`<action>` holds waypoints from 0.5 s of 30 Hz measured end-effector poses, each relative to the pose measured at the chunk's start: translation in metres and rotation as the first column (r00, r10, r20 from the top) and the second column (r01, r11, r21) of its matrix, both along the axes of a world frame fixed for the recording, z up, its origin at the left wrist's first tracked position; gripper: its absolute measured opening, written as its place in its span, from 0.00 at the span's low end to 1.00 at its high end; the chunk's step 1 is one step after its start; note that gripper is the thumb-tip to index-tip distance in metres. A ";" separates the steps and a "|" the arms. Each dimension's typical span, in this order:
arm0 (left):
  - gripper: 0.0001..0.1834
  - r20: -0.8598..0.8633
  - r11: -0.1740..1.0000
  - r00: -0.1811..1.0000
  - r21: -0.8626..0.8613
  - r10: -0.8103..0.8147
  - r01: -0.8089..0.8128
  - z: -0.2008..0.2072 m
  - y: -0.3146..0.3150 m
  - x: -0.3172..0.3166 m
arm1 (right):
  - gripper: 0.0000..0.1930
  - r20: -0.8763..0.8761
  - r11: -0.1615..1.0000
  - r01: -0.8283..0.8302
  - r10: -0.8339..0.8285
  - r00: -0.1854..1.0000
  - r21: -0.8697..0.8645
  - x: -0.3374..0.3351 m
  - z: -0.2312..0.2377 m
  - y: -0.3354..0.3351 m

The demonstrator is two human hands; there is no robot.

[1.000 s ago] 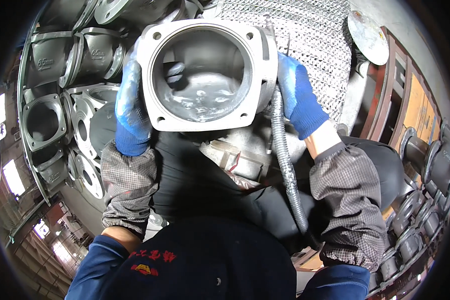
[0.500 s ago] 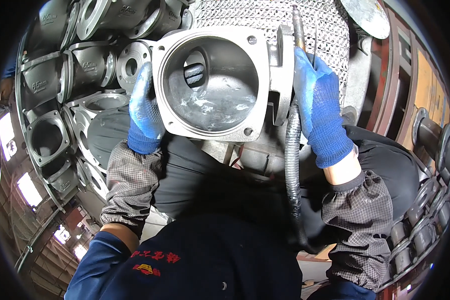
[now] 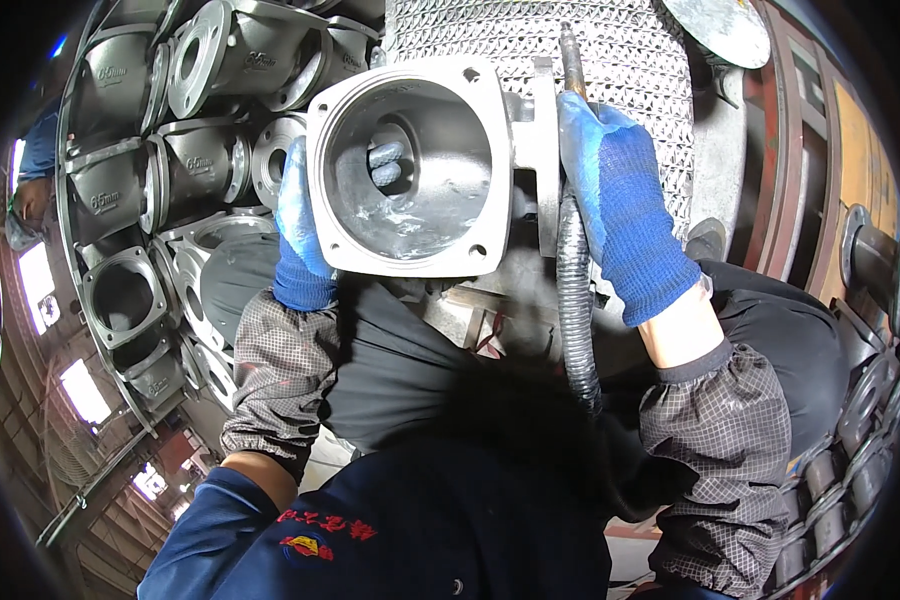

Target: The person picks up a metal component, uses a handheld grinding tool to clean the interior and exterior surfaces of its openings, rotates the part to reach different sides, and places it back onto the floor.

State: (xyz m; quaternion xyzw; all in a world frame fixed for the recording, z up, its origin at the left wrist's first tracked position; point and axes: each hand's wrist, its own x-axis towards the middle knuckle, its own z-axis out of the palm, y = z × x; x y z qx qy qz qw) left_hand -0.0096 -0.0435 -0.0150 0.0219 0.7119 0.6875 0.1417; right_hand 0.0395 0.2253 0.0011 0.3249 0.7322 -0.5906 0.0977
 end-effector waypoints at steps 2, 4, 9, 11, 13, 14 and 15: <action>0.22 0.084 0.993 0.996 0.112 0.032 -0.041 0.003 0.002 0.000 | 0.17 0.067 0.995 0.058 -0.053 0.996 -0.076 0.001 0.009 -0.004; 0.22 0.236 0.947 0.970 0.295 0.055 -0.125 0.005 0.003 -0.001 | 0.18 0.074 0.977 0.108 -0.096 0.993 -0.182 0.005 0.013 -0.005; 0.24 0.182 0.982 0.981 0.161 0.073 -0.103 0.024 0.013 0.004 | 0.21 -0.021 0.938 0.134 -0.148 0.989 -0.318 0.022 0.024 0.001; 0.24 0.096 0.996 0.995 0.073 0.040 -0.047 0.027 0.012 0.004 | 0.20 -0.036 0.954 0.175 -0.189 0.981 -0.243 0.023 0.028 0.007; 0.25 0.145 1.000 0.989 0.031 -0.003 -0.001 0.030 0.005 0.002 | 0.18 -0.103 0.957 0.232 -0.252 0.962 -0.172 0.029 0.053 0.002; 0.25 0.146 0.998 0.989 0.054 0.004 -0.012 0.032 0.005 0.008 | 0.18 -0.191 0.973 0.203 -0.221 0.957 -0.109 0.033 0.053 0.005; 0.25 0.232 0.993 0.972 0.105 0.022 -0.047 0.028 -0.002 0.008 | 0.22 -0.239 0.988 0.130 -0.145 0.960 -0.080 0.037 0.078 -0.005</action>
